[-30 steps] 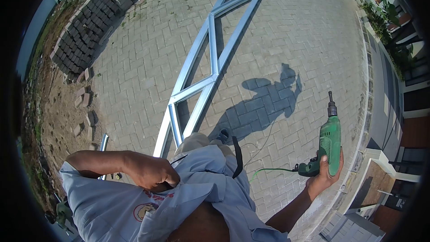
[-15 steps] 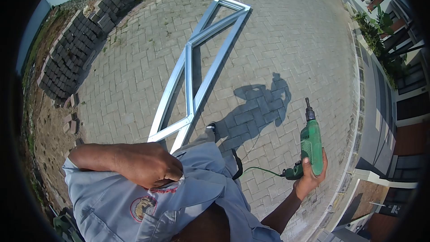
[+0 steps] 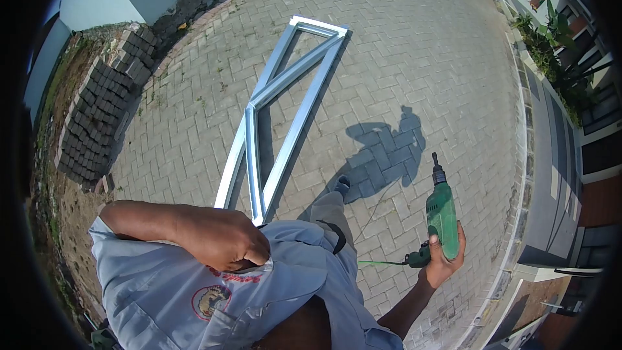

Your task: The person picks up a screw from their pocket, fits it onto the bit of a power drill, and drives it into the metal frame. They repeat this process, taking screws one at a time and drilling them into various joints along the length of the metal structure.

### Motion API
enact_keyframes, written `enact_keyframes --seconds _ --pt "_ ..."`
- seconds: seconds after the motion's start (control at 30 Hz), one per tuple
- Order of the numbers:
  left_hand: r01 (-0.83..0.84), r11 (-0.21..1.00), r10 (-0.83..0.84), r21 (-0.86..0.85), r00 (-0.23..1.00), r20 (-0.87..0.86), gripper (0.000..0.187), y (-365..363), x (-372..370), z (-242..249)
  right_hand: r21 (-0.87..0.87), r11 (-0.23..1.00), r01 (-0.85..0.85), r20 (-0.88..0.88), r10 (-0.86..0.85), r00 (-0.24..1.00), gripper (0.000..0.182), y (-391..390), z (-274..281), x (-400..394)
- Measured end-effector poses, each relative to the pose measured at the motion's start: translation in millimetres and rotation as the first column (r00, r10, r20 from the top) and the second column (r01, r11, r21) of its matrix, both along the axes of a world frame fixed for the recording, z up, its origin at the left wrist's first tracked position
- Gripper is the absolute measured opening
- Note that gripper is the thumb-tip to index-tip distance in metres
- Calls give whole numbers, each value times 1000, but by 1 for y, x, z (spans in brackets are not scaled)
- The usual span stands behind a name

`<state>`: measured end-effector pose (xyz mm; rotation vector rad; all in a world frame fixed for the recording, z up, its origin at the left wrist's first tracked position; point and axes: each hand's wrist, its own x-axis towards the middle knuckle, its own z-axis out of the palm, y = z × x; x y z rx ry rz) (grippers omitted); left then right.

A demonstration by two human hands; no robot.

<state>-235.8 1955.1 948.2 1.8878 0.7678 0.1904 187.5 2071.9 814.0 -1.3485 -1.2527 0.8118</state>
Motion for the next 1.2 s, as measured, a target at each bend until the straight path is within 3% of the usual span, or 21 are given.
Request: enact_keyframes --seconds 0.07,0.23,0.33,0.43,0.53,0.63,0.77,0.87,0.97,1.1,1.2 --pt "-40 994 46 98 997 -64 15 53 -3 18 20 1000 -5 81 4 997 70 61 -6 -3" --pt "-36 992 59 121 978 -199 17 166 -11 44 16 999 -50 187 46 981 74 200 -3 -19" --pt "-132 988 135 83 990 -32 16 210 -15 30 -16 994 -107 106 108 988 74 269 8 -41" --pt "-175 984 176 -11 984 13 15 254 -35 20 -79 987 -137 25 140 990 73 332 14 -67" --pt "-262 965 261 8 963 73 14 302 -62 15 -103 979 -178 1 179 984 71 393 12 -99" --pt "-176 983 176 -58 984 -9 12 371 -104 20 -107 974 -199 -5 200 980 71 455 5 -138" --pt "-258 952 291 -167 932 217 18 457 -170 0 -127 969 -212 -19 212 977 70 533 -9 -188" --pt "-266 828 419 -493 878 229 18 515 -212 -6 -168 959 -229 -34 226 973 68 585 -15 -215" --pt "-249 695 589 -674 735 336 19 558 -243 -26 -204 949 -241 -62 233 970 68 626 -9 -248" --pt "-131 629 645 -766 638 421 26 601 -269 -53 -247 937 -246 -64 238 969 68 679 0 -294" --pt "-31 440 833 -897 389 395 29 622 -285 -73 -269 921 -283 -53 279 959 68 729 -3 -321"
